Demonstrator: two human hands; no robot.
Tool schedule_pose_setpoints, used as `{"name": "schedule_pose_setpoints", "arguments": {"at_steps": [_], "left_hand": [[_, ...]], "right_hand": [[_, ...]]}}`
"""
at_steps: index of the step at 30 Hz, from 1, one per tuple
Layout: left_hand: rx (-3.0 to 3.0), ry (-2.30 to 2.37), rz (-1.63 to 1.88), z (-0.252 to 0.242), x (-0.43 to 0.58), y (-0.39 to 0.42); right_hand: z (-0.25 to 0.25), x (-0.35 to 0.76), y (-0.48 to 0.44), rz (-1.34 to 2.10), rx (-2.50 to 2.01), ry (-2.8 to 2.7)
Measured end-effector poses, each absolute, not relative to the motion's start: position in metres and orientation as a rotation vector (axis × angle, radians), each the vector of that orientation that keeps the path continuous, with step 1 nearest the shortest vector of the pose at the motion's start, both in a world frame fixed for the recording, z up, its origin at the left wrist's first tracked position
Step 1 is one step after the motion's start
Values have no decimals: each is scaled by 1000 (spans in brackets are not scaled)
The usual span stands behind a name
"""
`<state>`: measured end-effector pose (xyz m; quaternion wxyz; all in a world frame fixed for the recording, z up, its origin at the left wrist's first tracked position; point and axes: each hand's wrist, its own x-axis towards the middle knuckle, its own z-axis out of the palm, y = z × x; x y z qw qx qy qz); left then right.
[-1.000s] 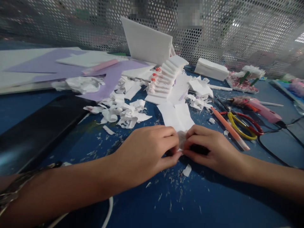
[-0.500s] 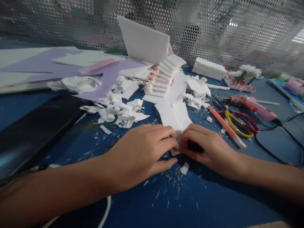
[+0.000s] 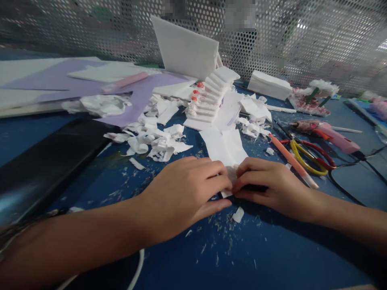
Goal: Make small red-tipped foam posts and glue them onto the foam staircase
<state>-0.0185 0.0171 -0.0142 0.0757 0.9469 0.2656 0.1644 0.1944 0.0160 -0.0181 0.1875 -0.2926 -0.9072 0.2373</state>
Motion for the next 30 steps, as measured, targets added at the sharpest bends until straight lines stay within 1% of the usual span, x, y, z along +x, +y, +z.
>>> {"name": "schedule_pose_setpoints", "arguments": {"at_steps": [8,17,20,24,30], "left_hand": [[2835,773,490,-16,-20,19],[2942,742,566,-21,-19,18],[2889,812,523,-19,-17,17],[2796,854,495,-17,-15,16],[2865,836,537,-18,-14,17]], "right_hand": [[-15,196,16,528,-807,-2652],[-19,195,12,246,-772,-2705],[-19,191,11,259,-826,-2693],[-21,189,11,364,-936,-2657],[-21,188,11,472,-998,-2634]]}}
